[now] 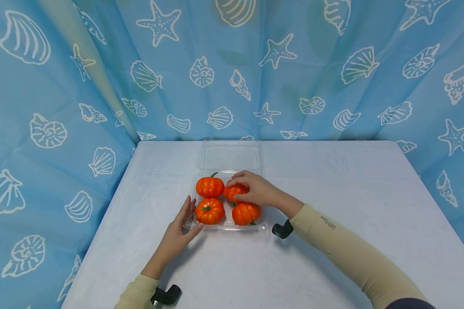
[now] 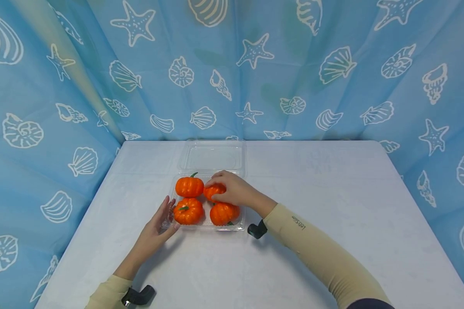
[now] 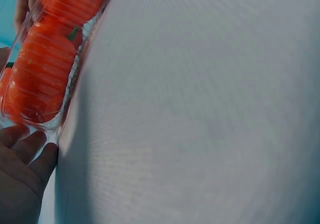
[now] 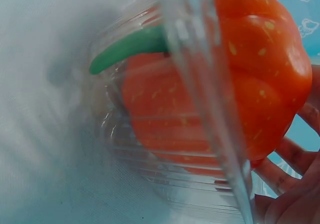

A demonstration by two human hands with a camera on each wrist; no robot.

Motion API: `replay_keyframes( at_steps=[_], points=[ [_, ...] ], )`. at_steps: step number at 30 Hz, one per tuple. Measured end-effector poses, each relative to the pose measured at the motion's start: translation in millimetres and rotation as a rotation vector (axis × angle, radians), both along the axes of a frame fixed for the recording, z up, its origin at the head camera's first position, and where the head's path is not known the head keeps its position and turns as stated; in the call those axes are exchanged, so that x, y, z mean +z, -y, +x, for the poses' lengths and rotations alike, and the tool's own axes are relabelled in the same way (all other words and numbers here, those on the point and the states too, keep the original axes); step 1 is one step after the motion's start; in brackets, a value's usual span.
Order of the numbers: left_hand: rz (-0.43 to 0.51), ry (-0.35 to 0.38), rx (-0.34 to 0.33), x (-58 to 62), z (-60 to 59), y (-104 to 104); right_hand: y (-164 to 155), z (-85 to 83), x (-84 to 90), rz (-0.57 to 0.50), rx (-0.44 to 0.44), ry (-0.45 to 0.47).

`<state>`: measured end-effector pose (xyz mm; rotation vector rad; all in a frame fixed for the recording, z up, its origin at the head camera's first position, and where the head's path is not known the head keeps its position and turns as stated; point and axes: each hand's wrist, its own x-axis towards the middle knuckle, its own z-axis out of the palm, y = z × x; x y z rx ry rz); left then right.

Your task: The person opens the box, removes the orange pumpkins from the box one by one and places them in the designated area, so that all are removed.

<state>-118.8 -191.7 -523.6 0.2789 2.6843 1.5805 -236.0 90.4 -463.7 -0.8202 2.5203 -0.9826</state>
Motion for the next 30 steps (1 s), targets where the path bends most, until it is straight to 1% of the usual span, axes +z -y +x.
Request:
replay_keyframes(
  at_steps=[8,12,16,20,30],
  points=[
    [0.005,-0.001,-0.005,-0.2,1.0,0.0,-5.3,0.7,-0.3,-0.100,-0.006,0.019],
    [0.009,0.001,-0.005,0.8,1.7,0.2,-8.0,-1.1,-2.6,-0.129,0.001,0.009],
    [0.002,0.000,-0.006,1.3,1.9,0.3,-9.4,-2.5,-4.2,-0.121,0.020,-0.005],
    [-0.003,-0.001,-0.008,1.5,1.8,-0.2,-10.4,-3.6,-5.1,-0.103,0.018,-0.001],
    [-0.003,-0.009,-0.005,1.0,1.7,-1.0,-9.4,-3.6,-2.0,-0.101,-0.007,0.044]
  ],
)
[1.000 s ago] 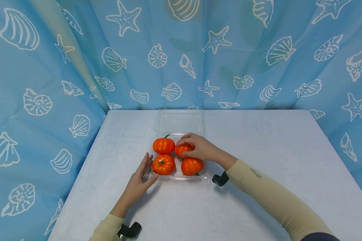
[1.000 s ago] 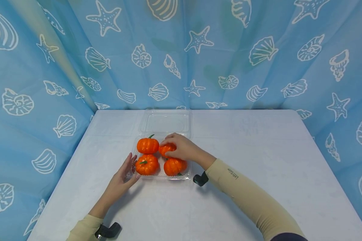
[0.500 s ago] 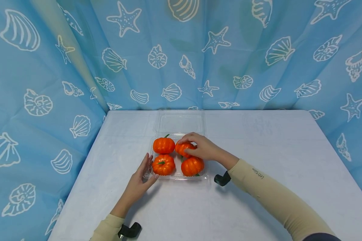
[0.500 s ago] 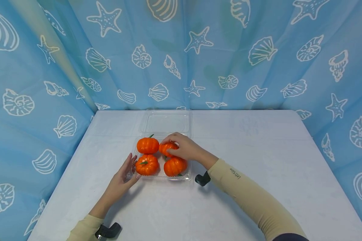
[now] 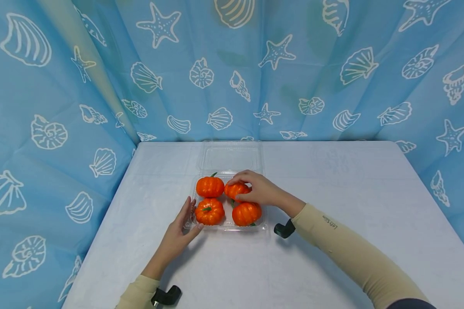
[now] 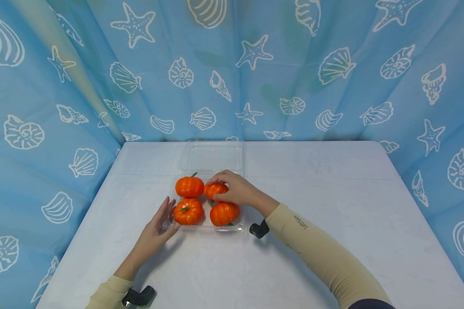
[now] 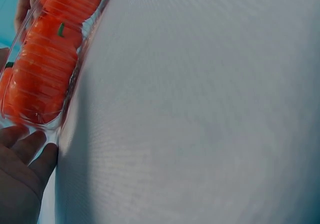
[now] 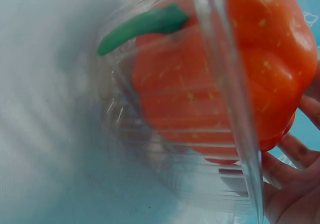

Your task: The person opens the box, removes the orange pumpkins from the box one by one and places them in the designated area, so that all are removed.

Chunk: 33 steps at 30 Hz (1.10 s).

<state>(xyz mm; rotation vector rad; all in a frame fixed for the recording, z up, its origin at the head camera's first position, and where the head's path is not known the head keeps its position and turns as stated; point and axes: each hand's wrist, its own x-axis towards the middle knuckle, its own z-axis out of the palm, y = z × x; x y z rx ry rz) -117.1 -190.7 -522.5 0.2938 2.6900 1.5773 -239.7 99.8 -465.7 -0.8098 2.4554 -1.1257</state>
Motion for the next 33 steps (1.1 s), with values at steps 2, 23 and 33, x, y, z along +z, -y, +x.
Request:
replay_keyframes(
  at_steps=[2,23,33],
  points=[
    [0.003,0.000,0.000,0.2,0.0,-0.1,0.7,0.3,0.5,0.000,0.002,0.000],
    [-0.006,-0.012,0.016,-2.7,-1.4,-2.9,1.2,1.6,-1.1,0.034,-0.004,-0.036],
    [0.012,-0.003,-0.003,-0.6,0.0,0.9,-2.5,3.6,-0.9,0.010,-0.033,-0.048]
  ],
)
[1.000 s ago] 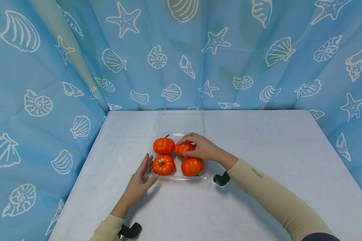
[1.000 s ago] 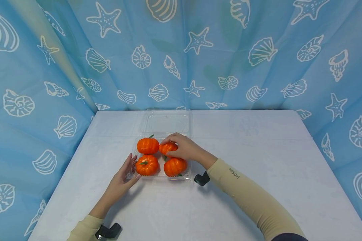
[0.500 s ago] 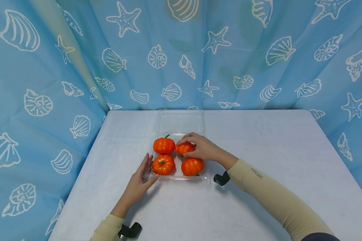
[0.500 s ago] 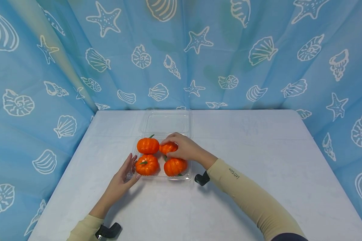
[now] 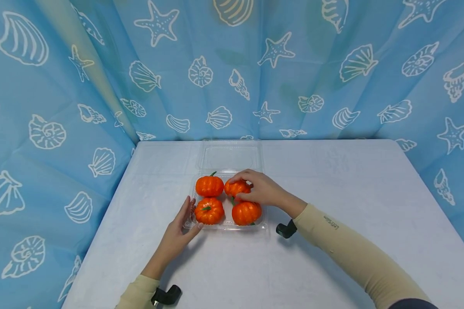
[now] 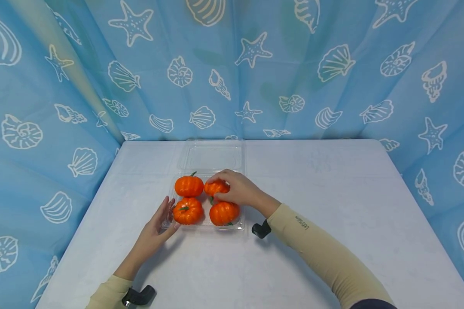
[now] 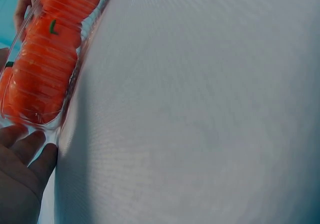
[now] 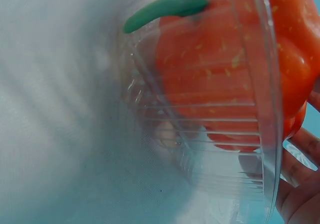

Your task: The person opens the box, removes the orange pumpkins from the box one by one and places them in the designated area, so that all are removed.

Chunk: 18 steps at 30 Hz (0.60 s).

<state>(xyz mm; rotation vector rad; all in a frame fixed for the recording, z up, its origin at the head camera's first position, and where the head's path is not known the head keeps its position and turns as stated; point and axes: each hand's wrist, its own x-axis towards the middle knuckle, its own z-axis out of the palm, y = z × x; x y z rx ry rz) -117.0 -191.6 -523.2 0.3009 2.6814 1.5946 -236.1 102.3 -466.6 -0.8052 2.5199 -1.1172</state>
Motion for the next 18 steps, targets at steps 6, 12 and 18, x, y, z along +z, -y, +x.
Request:
replay_keyframes(
  at_steps=[6,12,18],
  points=[
    [-0.016,-0.002,-0.001,-0.5,-0.2,-0.2,-4.0,-0.1,-0.7,-0.024,0.006,-0.025],
    [-0.013,-0.001,0.004,-1.1,-0.5,0.1,-8.8,-1.0,-1.0,-0.071,0.012,-0.035],
    [-0.004,0.002,0.008,0.1,0.4,-0.9,-12.4,-1.5,-3.1,-0.099,-0.002,-0.031]
  ],
)
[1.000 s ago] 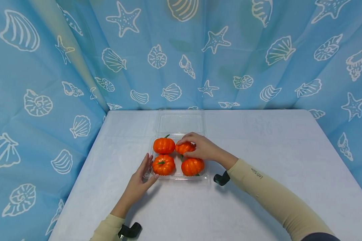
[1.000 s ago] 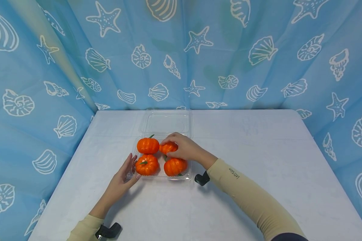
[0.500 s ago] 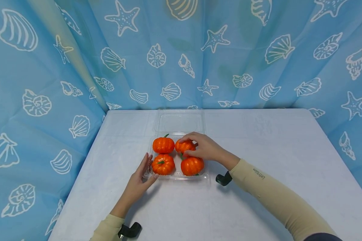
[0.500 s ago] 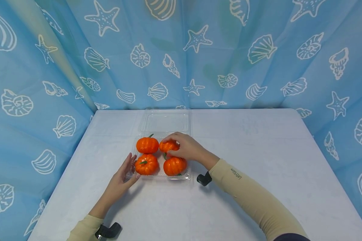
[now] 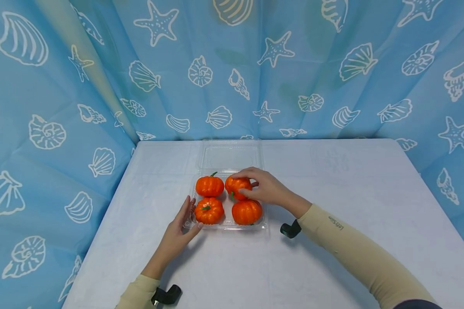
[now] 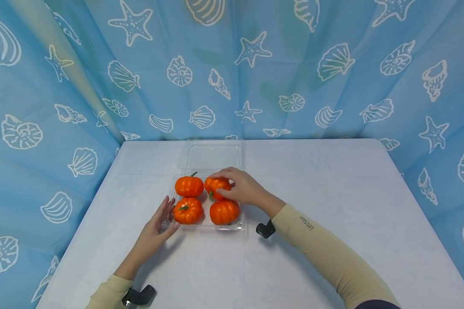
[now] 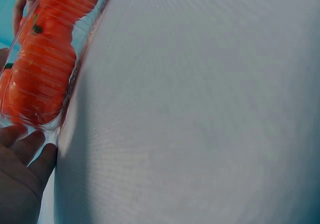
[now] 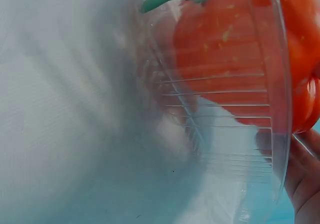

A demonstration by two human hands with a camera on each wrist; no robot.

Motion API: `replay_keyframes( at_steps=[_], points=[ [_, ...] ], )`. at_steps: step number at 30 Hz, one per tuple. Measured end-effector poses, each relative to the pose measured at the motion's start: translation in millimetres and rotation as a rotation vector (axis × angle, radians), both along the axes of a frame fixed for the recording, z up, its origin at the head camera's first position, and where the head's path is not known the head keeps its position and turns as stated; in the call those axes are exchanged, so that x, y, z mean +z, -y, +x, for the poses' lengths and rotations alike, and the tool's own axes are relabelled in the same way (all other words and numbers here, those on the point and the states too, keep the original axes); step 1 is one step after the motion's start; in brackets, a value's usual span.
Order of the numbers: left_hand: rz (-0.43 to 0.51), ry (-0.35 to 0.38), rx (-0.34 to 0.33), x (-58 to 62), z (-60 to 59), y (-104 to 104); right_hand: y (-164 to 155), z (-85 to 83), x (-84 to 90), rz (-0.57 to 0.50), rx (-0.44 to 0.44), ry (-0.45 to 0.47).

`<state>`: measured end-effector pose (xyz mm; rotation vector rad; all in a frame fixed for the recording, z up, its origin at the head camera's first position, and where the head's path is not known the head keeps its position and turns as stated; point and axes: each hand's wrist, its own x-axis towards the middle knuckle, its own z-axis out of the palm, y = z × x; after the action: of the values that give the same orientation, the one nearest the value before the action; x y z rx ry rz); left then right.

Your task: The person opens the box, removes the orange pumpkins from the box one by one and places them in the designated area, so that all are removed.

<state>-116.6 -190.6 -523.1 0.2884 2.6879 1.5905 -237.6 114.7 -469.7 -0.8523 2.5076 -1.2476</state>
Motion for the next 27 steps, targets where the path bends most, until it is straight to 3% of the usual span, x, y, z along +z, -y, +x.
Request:
replay_keyframes(
  at_steps=[16,27],
  points=[
    [-0.014,0.014,0.034,0.0,-0.7,-4.0,-7.8,0.2,-3.0,-0.100,-0.055,0.023],
    [0.006,-0.004,-0.002,-1.1,0.0,-0.2,-12.3,1.4,-4.2,-0.171,-0.102,0.012]
  ],
)
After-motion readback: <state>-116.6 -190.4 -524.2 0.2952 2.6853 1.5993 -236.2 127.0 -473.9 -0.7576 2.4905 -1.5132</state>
